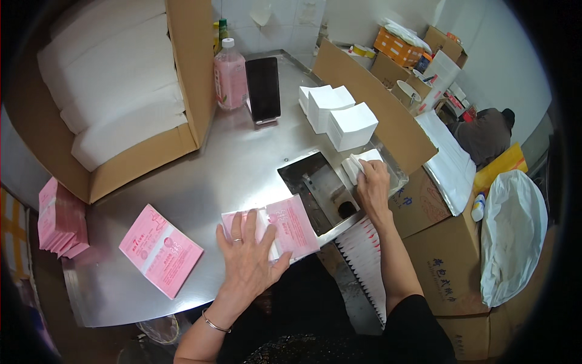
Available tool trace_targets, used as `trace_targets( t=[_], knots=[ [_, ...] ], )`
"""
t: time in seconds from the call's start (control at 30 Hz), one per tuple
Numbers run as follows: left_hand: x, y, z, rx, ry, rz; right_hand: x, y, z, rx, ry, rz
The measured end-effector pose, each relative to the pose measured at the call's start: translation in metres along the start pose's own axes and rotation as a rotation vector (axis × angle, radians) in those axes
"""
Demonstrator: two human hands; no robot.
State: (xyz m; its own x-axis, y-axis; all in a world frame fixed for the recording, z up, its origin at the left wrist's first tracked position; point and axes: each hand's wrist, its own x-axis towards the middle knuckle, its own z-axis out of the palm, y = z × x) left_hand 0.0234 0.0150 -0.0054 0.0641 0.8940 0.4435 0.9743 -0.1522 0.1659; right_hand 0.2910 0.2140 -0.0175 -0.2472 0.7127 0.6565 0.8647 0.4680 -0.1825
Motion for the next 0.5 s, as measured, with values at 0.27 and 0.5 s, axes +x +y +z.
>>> trace_targets(
  t=[0.27,0.5],
  knots=[
    [-0.012,0.001,-0.015,-0.128,-0.198,-0.033,-0.019,-0.094,-0.014,0.286,0.052,-0.336],
    [-0.017,-0.013,-0.012,-0.094,-0.047,-0.158,-0.079,-0.179,-0.007,0.294,-0.218,-0.601]
  ],
)
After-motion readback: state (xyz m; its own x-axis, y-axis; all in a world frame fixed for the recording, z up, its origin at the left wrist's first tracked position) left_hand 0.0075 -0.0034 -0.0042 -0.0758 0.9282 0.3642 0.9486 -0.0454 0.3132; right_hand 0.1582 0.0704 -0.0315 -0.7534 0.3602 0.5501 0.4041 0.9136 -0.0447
